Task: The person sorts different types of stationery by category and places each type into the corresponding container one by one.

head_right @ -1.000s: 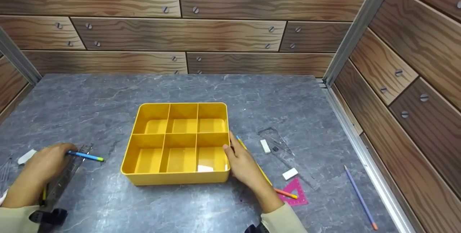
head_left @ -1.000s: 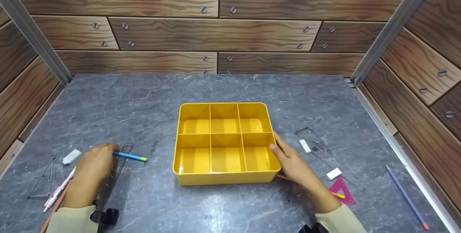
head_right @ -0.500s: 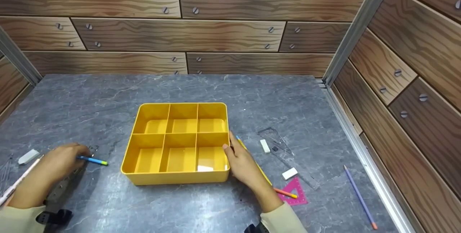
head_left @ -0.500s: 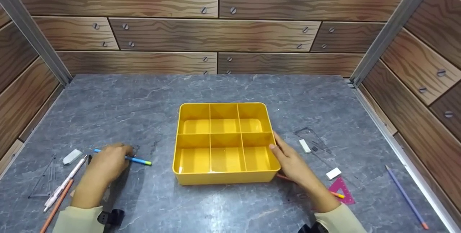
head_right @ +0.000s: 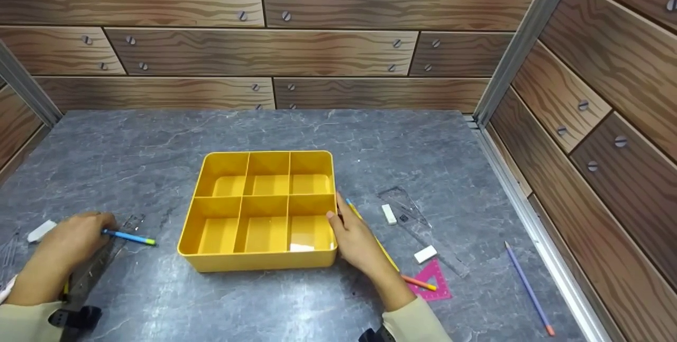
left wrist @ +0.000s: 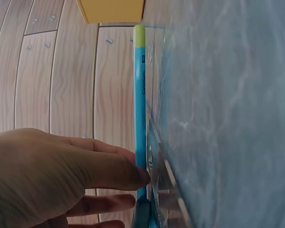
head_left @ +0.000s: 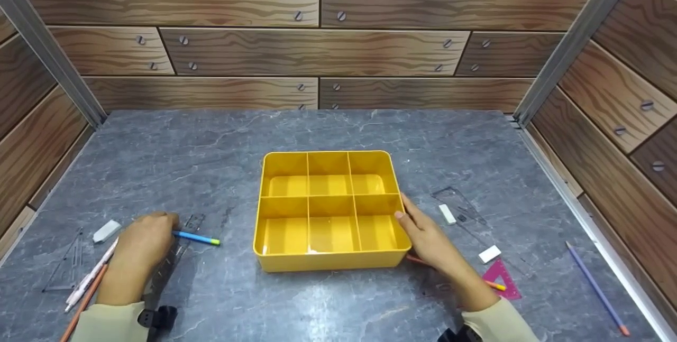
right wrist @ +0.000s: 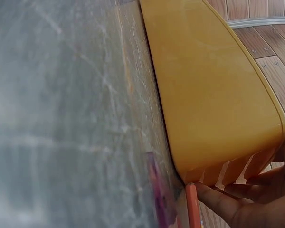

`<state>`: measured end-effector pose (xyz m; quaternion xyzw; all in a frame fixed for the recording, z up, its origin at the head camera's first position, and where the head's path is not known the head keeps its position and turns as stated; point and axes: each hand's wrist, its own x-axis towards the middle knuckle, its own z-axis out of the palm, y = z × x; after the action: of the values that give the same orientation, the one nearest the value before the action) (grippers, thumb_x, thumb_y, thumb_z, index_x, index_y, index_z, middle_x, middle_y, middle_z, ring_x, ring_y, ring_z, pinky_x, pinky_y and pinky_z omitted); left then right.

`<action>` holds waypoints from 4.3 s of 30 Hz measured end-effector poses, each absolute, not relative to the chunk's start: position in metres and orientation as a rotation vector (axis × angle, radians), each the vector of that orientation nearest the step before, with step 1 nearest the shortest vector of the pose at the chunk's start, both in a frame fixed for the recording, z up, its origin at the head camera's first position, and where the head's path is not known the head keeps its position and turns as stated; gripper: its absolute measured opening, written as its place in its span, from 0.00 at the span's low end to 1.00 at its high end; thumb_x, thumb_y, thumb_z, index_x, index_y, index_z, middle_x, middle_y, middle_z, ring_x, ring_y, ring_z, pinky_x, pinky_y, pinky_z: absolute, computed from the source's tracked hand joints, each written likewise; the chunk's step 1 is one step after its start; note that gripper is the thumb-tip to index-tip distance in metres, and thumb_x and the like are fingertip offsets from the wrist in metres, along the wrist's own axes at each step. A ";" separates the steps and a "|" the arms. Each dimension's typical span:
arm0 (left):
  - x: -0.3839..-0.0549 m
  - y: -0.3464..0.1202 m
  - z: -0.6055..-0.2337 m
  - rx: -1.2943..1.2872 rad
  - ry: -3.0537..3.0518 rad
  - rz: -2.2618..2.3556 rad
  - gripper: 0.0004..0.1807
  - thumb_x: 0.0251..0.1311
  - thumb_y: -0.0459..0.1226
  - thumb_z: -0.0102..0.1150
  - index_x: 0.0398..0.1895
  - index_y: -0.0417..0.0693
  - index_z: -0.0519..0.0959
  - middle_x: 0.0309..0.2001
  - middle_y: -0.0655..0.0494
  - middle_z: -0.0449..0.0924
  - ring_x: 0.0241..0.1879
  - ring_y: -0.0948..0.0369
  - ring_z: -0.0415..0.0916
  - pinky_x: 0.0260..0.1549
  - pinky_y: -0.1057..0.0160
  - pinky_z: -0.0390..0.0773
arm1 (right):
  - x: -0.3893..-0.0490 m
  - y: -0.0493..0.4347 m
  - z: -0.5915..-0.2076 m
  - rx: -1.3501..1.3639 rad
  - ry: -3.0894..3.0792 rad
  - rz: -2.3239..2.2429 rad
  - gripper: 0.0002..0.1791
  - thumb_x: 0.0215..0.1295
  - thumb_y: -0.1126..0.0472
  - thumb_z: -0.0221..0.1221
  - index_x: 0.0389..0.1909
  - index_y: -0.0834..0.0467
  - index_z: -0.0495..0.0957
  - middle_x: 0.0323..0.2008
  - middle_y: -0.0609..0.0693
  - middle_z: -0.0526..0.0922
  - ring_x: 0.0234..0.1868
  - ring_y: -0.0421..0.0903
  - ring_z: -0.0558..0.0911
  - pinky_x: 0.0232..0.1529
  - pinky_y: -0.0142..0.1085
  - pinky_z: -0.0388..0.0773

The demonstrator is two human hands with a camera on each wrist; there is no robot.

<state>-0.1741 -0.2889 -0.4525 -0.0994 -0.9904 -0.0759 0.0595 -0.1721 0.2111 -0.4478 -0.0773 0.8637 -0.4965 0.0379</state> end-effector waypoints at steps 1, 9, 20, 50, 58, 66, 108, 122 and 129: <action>-0.174 -0.288 -0.452 -0.309 -2.988 -0.223 0.09 0.48 0.21 0.56 0.26 0.43 0.77 0.27 0.43 0.78 0.29 0.38 0.76 0.24 0.40 0.75 | -0.172 0.211 -0.448 -0.237 2.651 -1.524 0.31 0.78 0.54 0.47 0.76 0.59 0.52 0.71 0.62 0.60 0.69 0.58 0.63 0.71 0.53 0.53; -0.172 -0.284 -0.445 -0.305 -2.899 -0.232 0.08 0.50 0.23 0.57 0.25 0.43 0.74 0.25 0.41 0.78 0.27 0.37 0.76 0.20 0.39 0.72 | -0.173 0.211 -0.448 -0.231 2.665 -1.511 0.31 0.78 0.53 0.47 0.76 0.57 0.53 0.71 0.61 0.60 0.69 0.57 0.62 0.71 0.53 0.53; -0.170 -0.274 -0.432 -0.311 -2.703 -0.349 0.07 0.53 0.24 0.59 0.30 0.42 0.73 0.26 0.45 0.77 0.26 0.37 0.76 0.18 0.39 0.71 | -0.173 0.212 -0.449 -0.235 2.665 -1.511 0.32 0.78 0.53 0.47 0.76 0.60 0.52 0.71 0.62 0.59 0.70 0.58 0.62 0.71 0.53 0.53; -0.173 -0.203 -0.381 -0.195 -2.633 -0.867 0.07 0.62 0.32 0.63 0.43 0.42 0.81 0.40 0.46 0.85 0.41 0.47 0.83 0.41 0.44 0.81 | -0.174 0.211 -0.450 -0.202 2.648 -1.528 0.32 0.78 0.53 0.47 0.76 0.59 0.52 0.71 0.63 0.59 0.69 0.60 0.64 0.70 0.55 0.54; -0.178 -0.183 -0.367 -0.188 -2.552 -1.057 0.07 0.64 0.35 0.62 0.43 0.43 0.81 0.37 0.51 0.85 0.39 0.54 0.82 0.41 0.52 0.82 | -0.174 0.212 -0.452 -0.225 2.636 -1.552 0.32 0.78 0.52 0.47 0.76 0.59 0.52 0.71 0.63 0.60 0.67 0.57 0.65 0.70 0.53 0.56; -0.179 -0.168 -0.365 -0.260 -2.496 -1.283 0.07 0.64 0.33 0.63 0.42 0.40 0.80 0.38 0.49 0.83 0.40 0.54 0.81 0.43 0.54 0.83 | -0.172 0.211 -0.451 -0.217 2.643 -1.548 0.32 0.77 0.52 0.47 0.76 0.58 0.52 0.71 0.63 0.61 0.67 0.58 0.66 0.70 0.55 0.55; -0.174 -0.128 -0.401 -0.336 -2.759 -1.392 0.05 0.60 0.32 0.65 0.34 0.46 0.76 0.34 0.56 0.82 0.37 0.59 0.81 0.40 0.60 0.83 | -0.171 0.210 -0.452 -0.182 2.619 -1.598 0.31 0.77 0.55 0.48 0.76 0.56 0.53 0.69 0.66 0.63 0.55 0.56 0.77 0.63 0.55 0.68; -0.176 -0.131 -0.403 -0.380 -2.781 -1.403 0.06 0.60 0.32 0.65 0.32 0.47 0.76 0.34 0.57 0.82 0.37 0.60 0.80 0.40 0.58 0.82 | -0.173 0.210 -0.453 -0.197 2.614 -1.594 0.31 0.78 0.55 0.47 0.76 0.56 0.53 0.69 0.63 0.63 0.57 0.55 0.76 0.65 0.52 0.65; -0.174 -0.127 -0.403 -0.318 -2.879 -1.186 0.05 0.57 0.34 0.67 0.30 0.49 0.78 0.35 0.57 0.85 0.37 0.58 0.82 0.39 0.53 0.80 | -0.172 0.210 -0.453 -0.195 2.608 -1.612 0.31 0.78 0.56 0.47 0.76 0.57 0.53 0.68 0.65 0.64 0.53 0.55 0.78 0.61 0.51 0.70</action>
<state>-0.1741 -0.1271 -0.4030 -0.1016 -0.9198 -0.3789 0.0058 -0.1719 0.2101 -0.4528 -0.0633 0.8484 -0.5244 0.0348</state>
